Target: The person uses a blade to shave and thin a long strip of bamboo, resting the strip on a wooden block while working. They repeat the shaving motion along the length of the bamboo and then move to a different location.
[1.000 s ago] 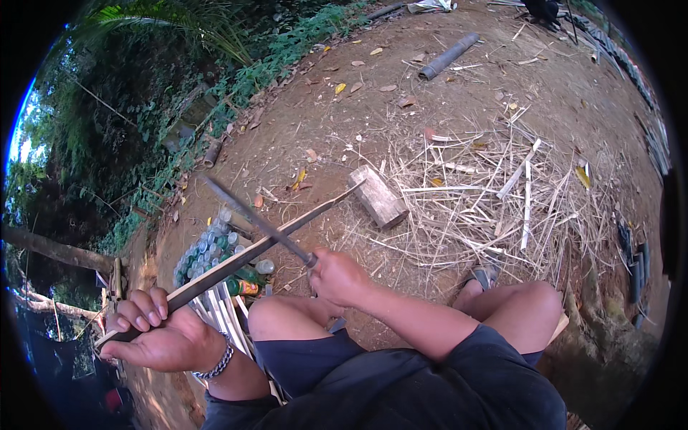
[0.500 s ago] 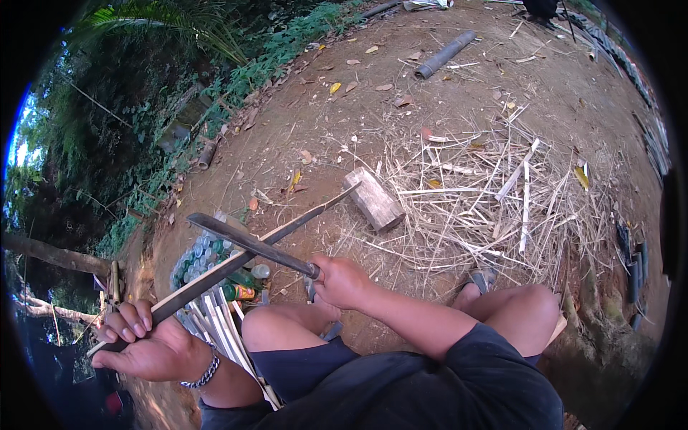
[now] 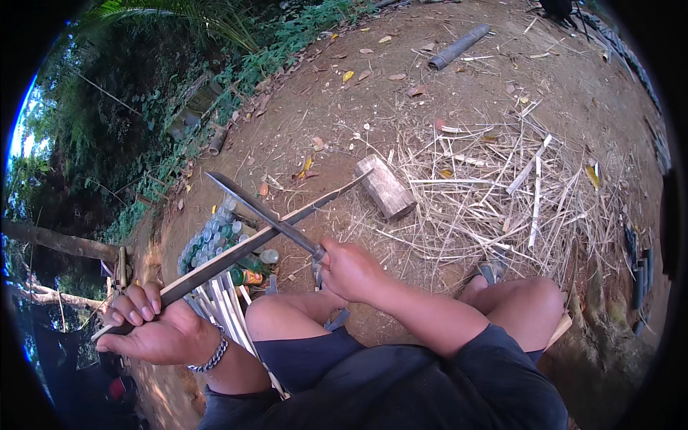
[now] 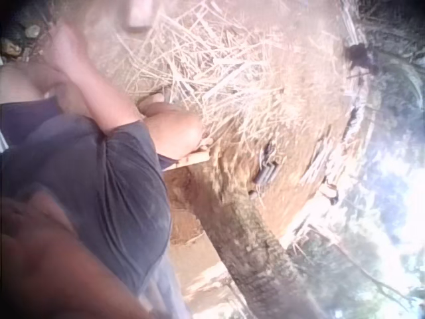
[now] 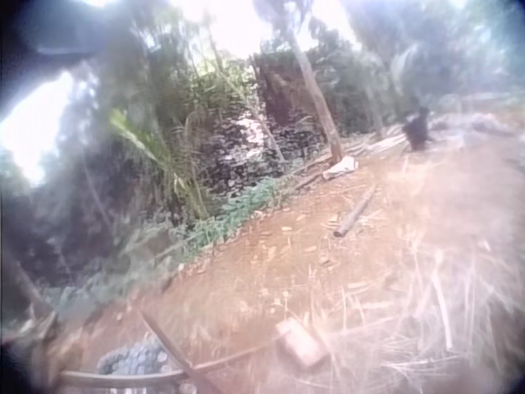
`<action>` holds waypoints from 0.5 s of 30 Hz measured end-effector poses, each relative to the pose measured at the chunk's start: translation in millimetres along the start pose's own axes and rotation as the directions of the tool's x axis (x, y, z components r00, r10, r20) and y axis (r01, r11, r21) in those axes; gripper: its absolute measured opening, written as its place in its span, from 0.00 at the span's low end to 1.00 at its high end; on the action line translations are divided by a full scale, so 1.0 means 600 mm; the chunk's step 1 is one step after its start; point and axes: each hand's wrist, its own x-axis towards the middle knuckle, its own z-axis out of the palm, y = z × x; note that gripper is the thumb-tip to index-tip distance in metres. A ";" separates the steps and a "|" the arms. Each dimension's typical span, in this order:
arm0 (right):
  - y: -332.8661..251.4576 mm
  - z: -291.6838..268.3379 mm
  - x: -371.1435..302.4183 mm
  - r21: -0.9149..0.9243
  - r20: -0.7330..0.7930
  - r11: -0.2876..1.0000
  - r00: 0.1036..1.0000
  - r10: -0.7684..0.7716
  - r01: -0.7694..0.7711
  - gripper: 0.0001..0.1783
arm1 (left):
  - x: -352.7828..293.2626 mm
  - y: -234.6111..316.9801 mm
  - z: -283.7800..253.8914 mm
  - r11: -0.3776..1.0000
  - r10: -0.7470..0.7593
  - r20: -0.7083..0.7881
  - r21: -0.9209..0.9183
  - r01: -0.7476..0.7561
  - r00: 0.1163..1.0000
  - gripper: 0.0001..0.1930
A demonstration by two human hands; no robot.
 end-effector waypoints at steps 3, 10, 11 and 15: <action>-0.064 0.001 -0.024 0.048 -0.017 0.976 0.978 -0.210 0.211 0.08 | -0.015 0.016 -0.007 0.999 -0.035 0.056 -0.019 0.036 0.998 0.25; 0.113 0.008 0.030 -0.145 -0.114 0.975 0.981 0.154 -0.170 0.06 | 0.006 0.008 -0.015 1.000 0.013 0.024 -0.010 -0.013 1.000 0.25; 0.111 0.013 0.025 -0.145 -0.135 0.976 0.980 0.144 -0.163 0.06 | 0.005 0.009 -0.015 1.000 0.015 0.014 0.000 -0.015 1.000 0.25; -0.004 0.002 0.010 -0.055 0.065 0.997 0.997 -0.048 0.052 0.08 | 0.000 0.010 -0.023 0.999 -0.032 0.021 -0.014 0.032 0.999 0.24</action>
